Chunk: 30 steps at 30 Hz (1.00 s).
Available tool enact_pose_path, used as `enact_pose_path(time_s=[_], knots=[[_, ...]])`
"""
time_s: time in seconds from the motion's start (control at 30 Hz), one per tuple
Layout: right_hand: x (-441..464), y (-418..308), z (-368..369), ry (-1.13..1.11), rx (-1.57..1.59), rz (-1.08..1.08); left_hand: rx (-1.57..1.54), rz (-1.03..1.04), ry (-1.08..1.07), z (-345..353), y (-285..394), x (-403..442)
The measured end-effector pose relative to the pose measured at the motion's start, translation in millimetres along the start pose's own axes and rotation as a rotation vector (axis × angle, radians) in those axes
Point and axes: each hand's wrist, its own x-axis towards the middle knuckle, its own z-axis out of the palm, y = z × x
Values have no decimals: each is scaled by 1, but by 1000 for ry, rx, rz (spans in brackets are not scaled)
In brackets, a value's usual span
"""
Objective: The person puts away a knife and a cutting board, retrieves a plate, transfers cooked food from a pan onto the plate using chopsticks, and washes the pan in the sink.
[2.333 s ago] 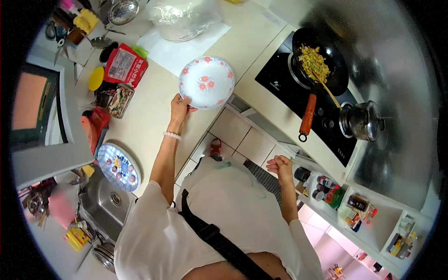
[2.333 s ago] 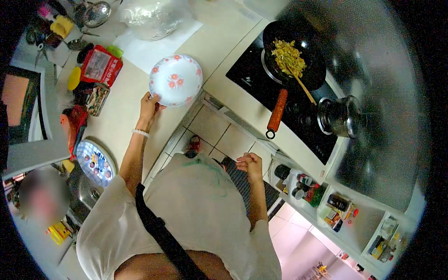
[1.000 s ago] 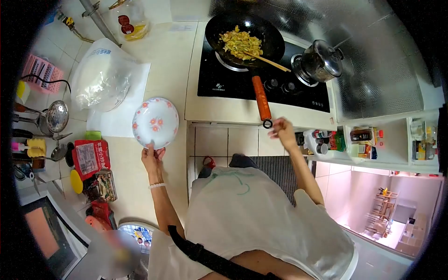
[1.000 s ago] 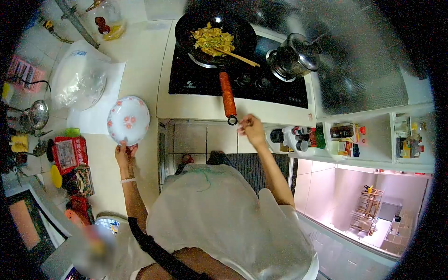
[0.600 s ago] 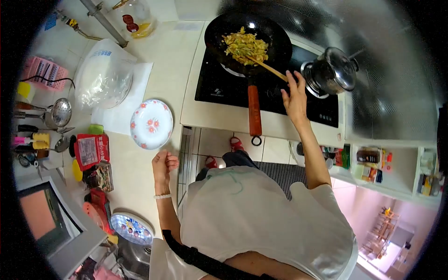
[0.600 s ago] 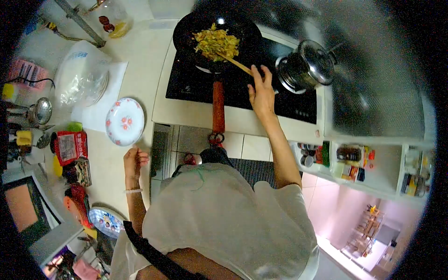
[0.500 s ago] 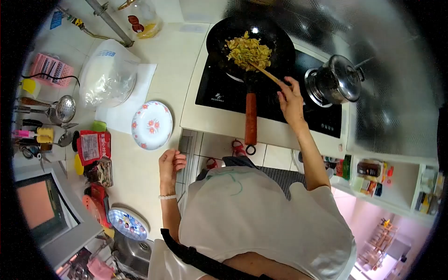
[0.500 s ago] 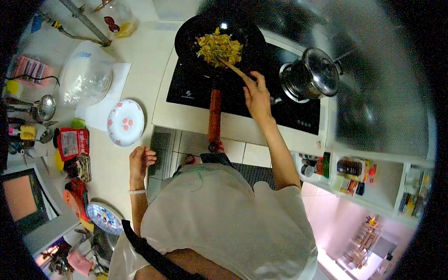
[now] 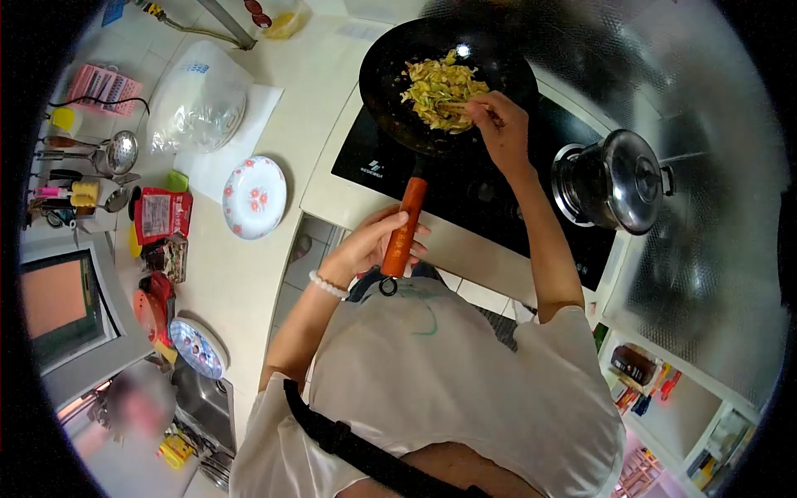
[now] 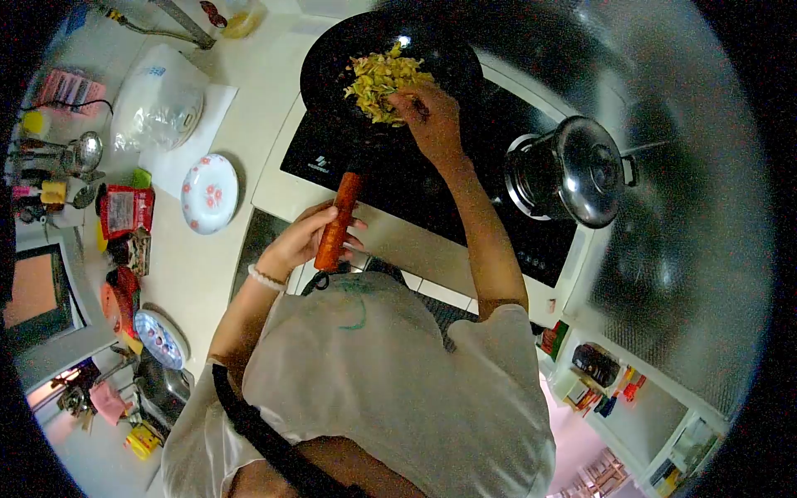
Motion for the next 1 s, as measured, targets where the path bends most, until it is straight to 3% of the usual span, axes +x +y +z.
enact_pose_path(time_s=[0.13, 0.2, 0.4, 0.5, 0.6, 0.7, 1.0], knots=[[3, -4, -17, -60, -47, 29, -10, -133, -54, -2, 1, 21], [2, -19, -34, -68, 27, 231, -57, -152, -34, -1, 3, 25], [-12, -1, -28, -221, 145, 216, -202, -166, 22, 1, 3, 32], [-12, 11, -27, -82, 51, 198, -206, -144, -39, 1, 3, 35], [-18, -5, -35, -84, -49, 274, -232, -137, 24, 9, 5, 31], [-28, -19, -40, -19, 101, 288, -283, -141, 46, 10, 3, 32], [-59, -28, -54, 131, 154, 325, -321, -100, -37, 3, -4, 33]])
